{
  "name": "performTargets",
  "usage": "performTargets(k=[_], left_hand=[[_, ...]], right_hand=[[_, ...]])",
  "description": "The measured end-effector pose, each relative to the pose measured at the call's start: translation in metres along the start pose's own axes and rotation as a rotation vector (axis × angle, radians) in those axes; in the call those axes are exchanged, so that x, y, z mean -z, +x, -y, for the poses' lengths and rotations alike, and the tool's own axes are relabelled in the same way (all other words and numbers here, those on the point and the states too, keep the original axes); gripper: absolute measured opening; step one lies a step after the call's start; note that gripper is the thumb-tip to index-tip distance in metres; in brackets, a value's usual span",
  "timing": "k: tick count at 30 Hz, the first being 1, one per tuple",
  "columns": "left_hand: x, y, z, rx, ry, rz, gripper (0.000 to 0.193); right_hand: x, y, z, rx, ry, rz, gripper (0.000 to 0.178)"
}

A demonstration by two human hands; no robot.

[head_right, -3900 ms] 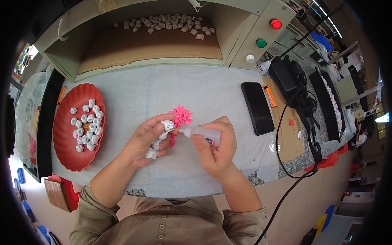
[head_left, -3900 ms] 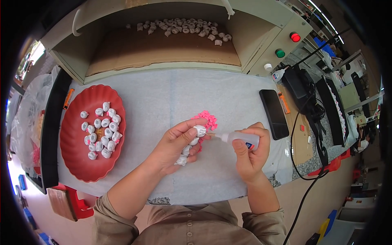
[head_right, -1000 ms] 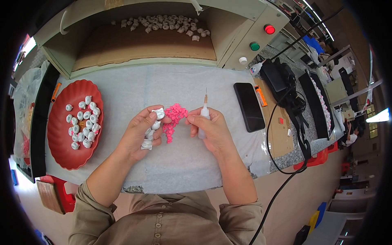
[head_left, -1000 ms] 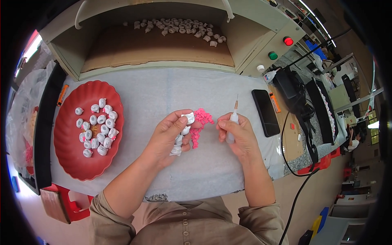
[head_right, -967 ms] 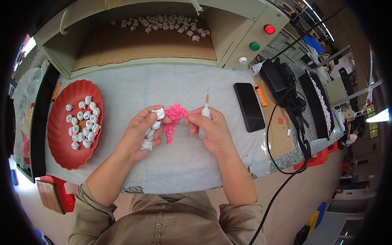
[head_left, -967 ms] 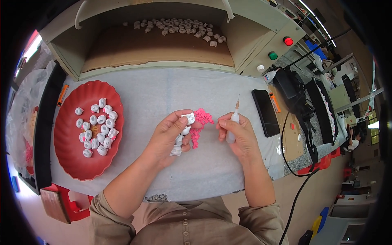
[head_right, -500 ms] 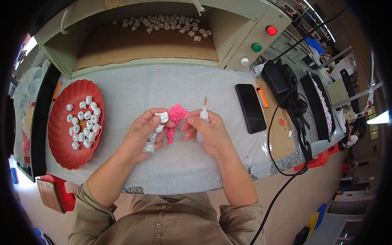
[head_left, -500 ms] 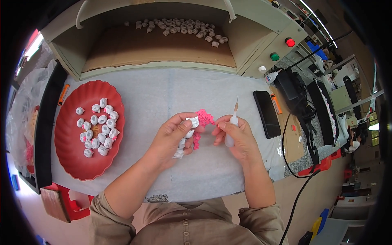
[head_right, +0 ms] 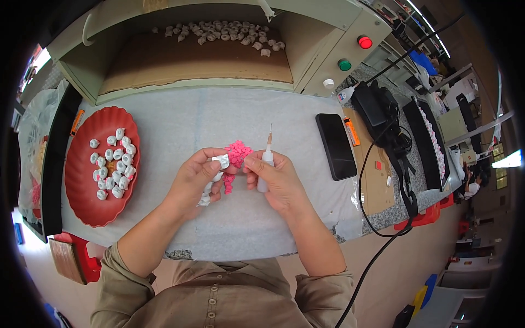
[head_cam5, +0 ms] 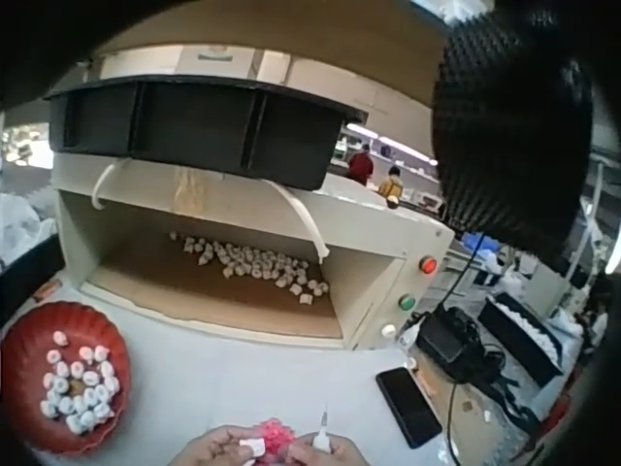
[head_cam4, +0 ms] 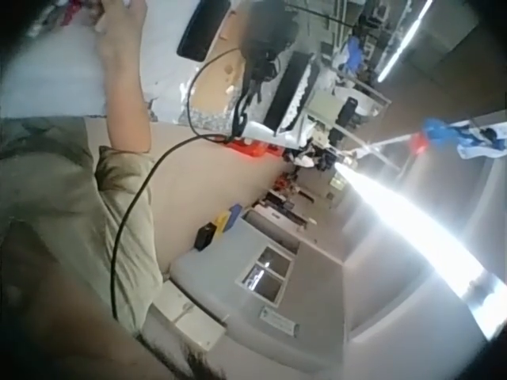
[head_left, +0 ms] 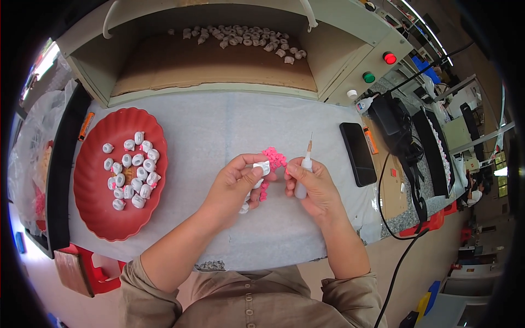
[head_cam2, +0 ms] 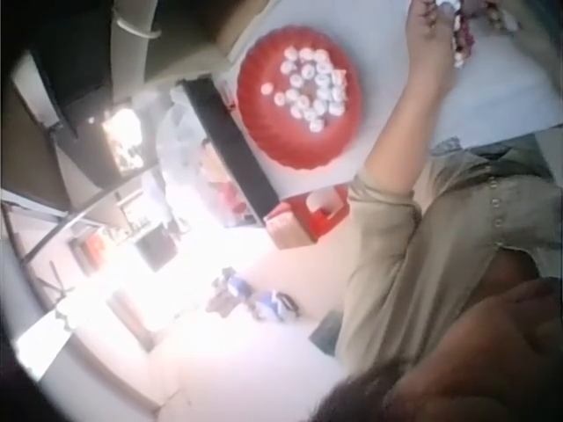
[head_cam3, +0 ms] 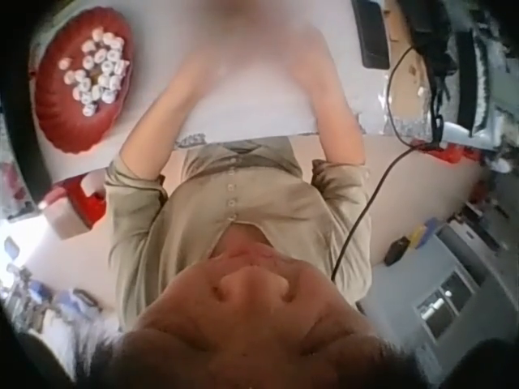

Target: Applying glue to small white plastic components and attaching them to a pink structure as part of toy assembly.

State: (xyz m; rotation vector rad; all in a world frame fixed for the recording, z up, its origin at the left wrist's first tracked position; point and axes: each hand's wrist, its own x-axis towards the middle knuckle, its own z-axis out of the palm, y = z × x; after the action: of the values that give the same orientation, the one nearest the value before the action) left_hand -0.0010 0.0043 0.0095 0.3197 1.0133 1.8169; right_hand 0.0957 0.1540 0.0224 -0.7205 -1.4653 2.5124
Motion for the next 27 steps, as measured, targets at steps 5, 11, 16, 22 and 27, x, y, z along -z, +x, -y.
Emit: performTargets(k=[5, 11, 16, 22, 27], left_hand=[[-0.003, -0.003, 0.002, -0.048, 0.160, -0.023, 0.024], [-0.006, -0.003, 0.004, -0.096, 0.268, -0.037, 0.021], [-0.005, -0.003, 0.004, -0.125, 0.301, -0.034, 0.023], [-0.006, -0.004, 0.006, -0.147, 0.329, -0.019, 0.025], [-0.006, -0.004, 0.007, -0.149, 0.326, -0.022, 0.026]], right_hand=[[-0.011, -0.004, -0.003, -0.007, 0.033, 0.022, 0.010], [-0.011, -0.003, -0.012, 0.045, 0.046, 0.051, 0.010], [-0.016, -0.006, -0.015, 0.094, 0.005, 0.036, 0.010], [-0.015, -0.004, -0.017, 0.095, -0.002, 0.037, 0.009], [-0.015, -0.004, -0.015, 0.099, -0.029, 0.057, 0.008]])
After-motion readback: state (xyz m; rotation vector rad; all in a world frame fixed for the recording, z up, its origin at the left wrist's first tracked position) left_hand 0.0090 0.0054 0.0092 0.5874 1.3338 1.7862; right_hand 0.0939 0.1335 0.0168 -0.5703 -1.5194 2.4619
